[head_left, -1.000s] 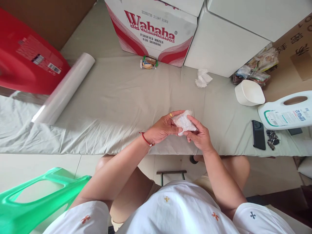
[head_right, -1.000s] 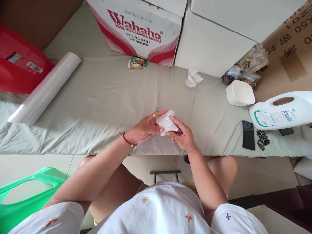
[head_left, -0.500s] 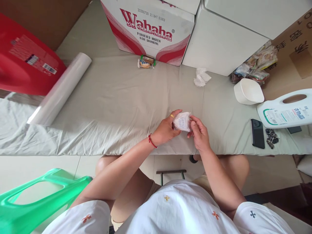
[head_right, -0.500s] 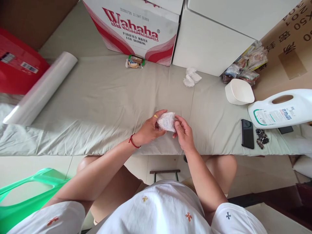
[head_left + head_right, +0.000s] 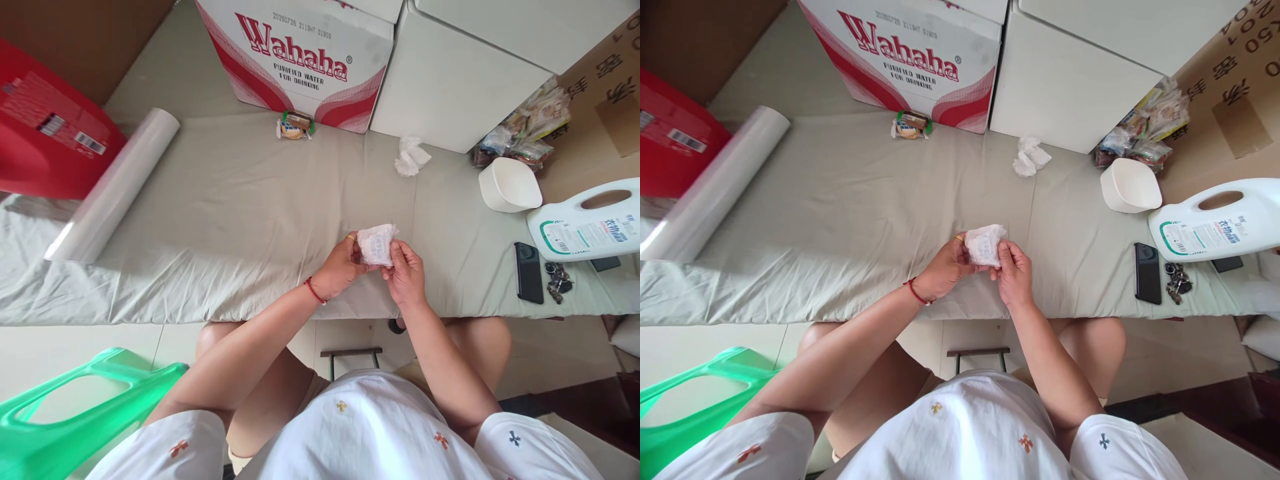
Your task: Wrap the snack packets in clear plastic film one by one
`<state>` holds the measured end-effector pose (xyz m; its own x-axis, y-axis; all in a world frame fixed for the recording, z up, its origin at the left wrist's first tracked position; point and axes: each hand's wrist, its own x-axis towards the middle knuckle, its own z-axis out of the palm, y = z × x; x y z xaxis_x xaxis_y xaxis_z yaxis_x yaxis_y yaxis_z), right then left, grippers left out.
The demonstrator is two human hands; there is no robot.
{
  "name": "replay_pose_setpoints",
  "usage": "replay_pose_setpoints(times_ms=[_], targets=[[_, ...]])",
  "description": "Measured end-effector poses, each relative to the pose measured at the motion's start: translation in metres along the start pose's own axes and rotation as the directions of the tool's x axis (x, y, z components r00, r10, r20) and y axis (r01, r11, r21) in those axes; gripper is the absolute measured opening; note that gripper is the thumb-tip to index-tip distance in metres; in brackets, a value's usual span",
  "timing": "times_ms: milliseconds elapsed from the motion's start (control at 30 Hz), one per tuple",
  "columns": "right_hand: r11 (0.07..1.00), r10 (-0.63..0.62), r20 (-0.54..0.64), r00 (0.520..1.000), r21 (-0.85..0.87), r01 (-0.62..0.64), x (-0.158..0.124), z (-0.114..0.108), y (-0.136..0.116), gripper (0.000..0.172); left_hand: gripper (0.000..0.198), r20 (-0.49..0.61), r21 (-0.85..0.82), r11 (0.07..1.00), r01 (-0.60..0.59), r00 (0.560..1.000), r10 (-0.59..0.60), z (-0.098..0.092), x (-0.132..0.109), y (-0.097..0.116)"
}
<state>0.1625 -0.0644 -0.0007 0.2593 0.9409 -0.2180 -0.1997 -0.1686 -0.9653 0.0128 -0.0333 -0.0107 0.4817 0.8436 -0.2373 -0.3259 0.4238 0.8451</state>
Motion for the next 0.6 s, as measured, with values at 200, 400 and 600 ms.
replay_pose_setpoints(times_ms=[200,400,600], targets=[[1.000,0.021,0.000,1.000,0.010,-0.021,0.002,-0.007,0.001,0.049,0.021,-0.015,0.285,0.955,0.078,0.997,-0.077,0.002,0.001,-0.005],[0.997,0.071,0.146,0.987,-0.038,-0.067,-0.004,-0.013,0.001,0.060,0.015,0.012,0.564,0.825,-0.019,1.000,0.015,0.004,-0.003,-0.003],[0.991,0.076,0.134,0.988,-0.124,-0.059,-0.002,-0.020,-0.008,0.048,0.028,0.145,0.252,0.967,0.047,0.986,-0.086,0.003,-0.004,0.011]])
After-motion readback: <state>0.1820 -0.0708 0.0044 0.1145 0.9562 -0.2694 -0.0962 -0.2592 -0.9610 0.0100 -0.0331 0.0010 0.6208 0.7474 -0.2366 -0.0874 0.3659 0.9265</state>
